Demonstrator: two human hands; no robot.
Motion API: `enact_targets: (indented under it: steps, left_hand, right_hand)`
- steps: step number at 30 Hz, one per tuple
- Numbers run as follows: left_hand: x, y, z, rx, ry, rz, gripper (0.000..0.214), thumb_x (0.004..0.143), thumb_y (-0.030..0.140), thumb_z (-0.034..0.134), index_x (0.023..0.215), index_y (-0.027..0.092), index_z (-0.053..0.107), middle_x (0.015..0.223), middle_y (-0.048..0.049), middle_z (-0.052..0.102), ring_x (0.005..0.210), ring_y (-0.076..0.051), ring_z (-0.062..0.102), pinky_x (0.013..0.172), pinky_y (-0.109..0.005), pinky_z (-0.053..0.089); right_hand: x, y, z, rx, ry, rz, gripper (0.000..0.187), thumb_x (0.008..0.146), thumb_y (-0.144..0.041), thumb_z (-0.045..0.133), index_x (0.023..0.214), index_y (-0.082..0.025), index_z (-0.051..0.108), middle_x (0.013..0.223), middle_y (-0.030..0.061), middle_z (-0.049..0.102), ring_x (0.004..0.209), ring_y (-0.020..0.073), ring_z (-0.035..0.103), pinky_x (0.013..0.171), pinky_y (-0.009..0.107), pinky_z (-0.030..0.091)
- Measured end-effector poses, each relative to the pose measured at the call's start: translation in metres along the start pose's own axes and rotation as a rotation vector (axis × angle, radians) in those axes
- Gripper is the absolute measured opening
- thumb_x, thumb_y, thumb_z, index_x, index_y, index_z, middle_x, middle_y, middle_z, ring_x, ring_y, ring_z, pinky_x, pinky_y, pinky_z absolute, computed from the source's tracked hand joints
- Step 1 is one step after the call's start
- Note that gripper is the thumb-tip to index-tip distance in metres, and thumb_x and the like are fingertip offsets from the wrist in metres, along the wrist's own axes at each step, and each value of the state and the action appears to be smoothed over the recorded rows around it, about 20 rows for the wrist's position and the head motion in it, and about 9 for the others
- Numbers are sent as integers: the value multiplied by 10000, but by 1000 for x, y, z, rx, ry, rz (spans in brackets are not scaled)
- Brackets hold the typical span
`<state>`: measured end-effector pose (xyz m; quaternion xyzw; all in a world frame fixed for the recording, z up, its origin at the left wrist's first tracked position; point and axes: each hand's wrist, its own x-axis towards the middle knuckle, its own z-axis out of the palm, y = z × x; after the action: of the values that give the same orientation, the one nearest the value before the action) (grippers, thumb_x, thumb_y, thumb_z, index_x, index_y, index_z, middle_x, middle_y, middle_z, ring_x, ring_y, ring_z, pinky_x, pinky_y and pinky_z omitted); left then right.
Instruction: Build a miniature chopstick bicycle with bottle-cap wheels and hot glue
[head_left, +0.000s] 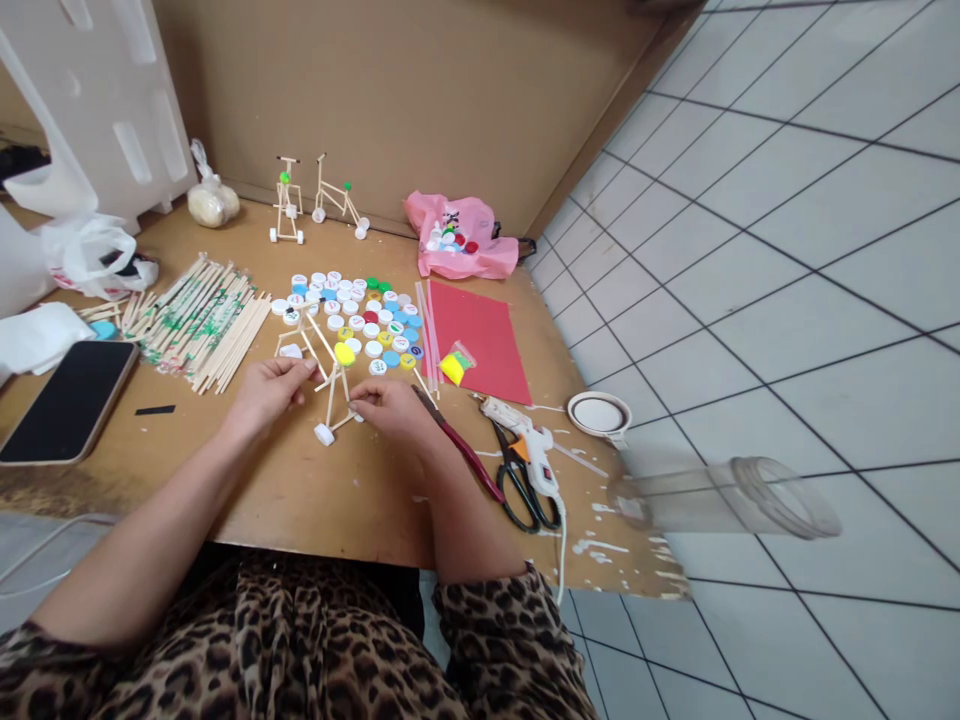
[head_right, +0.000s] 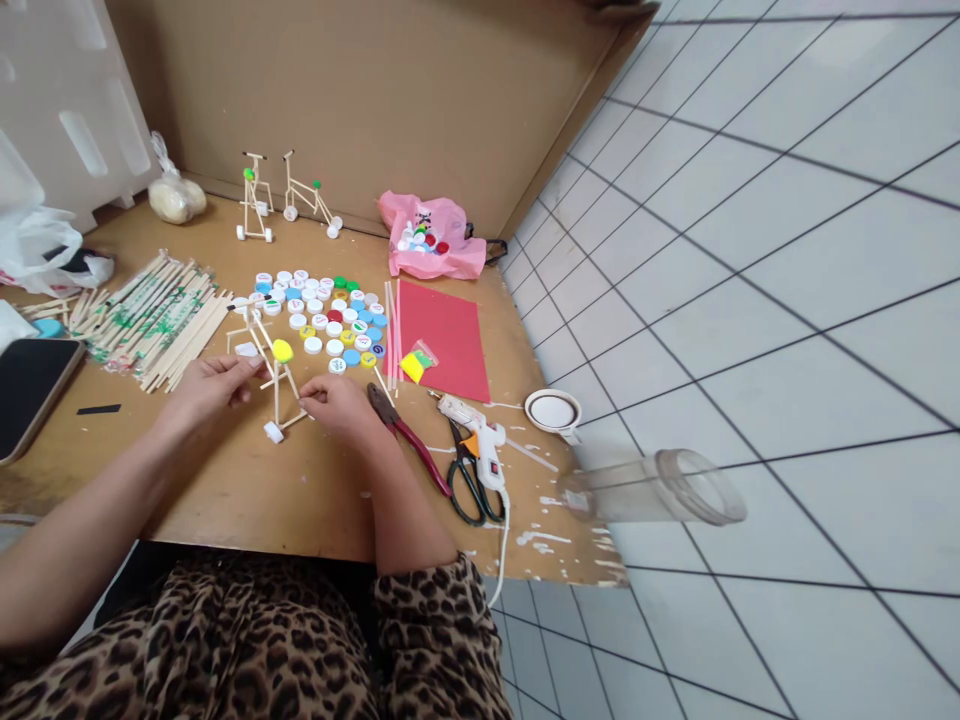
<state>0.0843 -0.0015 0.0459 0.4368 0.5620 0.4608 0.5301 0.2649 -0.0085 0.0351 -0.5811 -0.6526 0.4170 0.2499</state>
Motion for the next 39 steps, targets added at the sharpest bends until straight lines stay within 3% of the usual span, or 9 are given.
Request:
enact_targets:
  steps: [7,12,16,23,27,33,39]
  left_hand:
    - [3,4,8,-95,-36,-98,312,452,433,801,477,167,640,408,16,528,366,-58,360,394,-209,211]
    - [6,10,6,-119,-9,-106,309,413,405,817,483,159,643,432,11,553,373,-49,351,396,-206,212]
    - [14,14,-1,-113,-27,-100,296,427,371,843,494,160,646,457,10,576,377,-48,353,394,-203,225]
    - [37,20,-9,-14,-190,-133,208,507,268,831,506,151,659,456,-6,595,380,-49,373,383,-185,258]
    - [45,20,-7,-59,-155,-137,210,508,218,834,490,143,638,445,10,575,377,-41,379,379,-171,273]
    - [45,20,-4,-143,-55,-144,218,556,187,814,463,141,622,450,2,573,362,-38,372,362,-172,266]
    - [47,22,-8,-168,-110,-166,208,547,183,848,515,135,648,481,-15,588,380,-46,391,369,-178,258]
  right_hand:
    - [4,4,5,39,1,-52,80,718,-130,645,658,-181,646,563,-62,554,552,84,493,582,222,383]
    - [3,7,6,94,-1,-78,28,726,-172,665,713,-185,686,606,-43,598,586,98,532,605,231,415]
    - [1,6,5,198,7,-62,97,713,-225,702,801,-185,710,648,-30,635,602,100,559,620,239,444]
    - [1,6,0,300,48,-17,162,704,-291,703,828,-188,708,634,-28,654,618,121,599,621,253,470]
    - [4,9,-3,312,122,-31,156,706,-318,698,792,-188,705,706,-9,696,690,138,631,683,273,497]
    - [8,12,-2,307,125,-24,135,743,-311,662,786,-188,697,792,19,734,785,164,673,744,298,519]
    - [10,16,-2,291,143,-17,146,735,-318,669,783,-188,712,808,17,740,770,152,652,746,292,513]
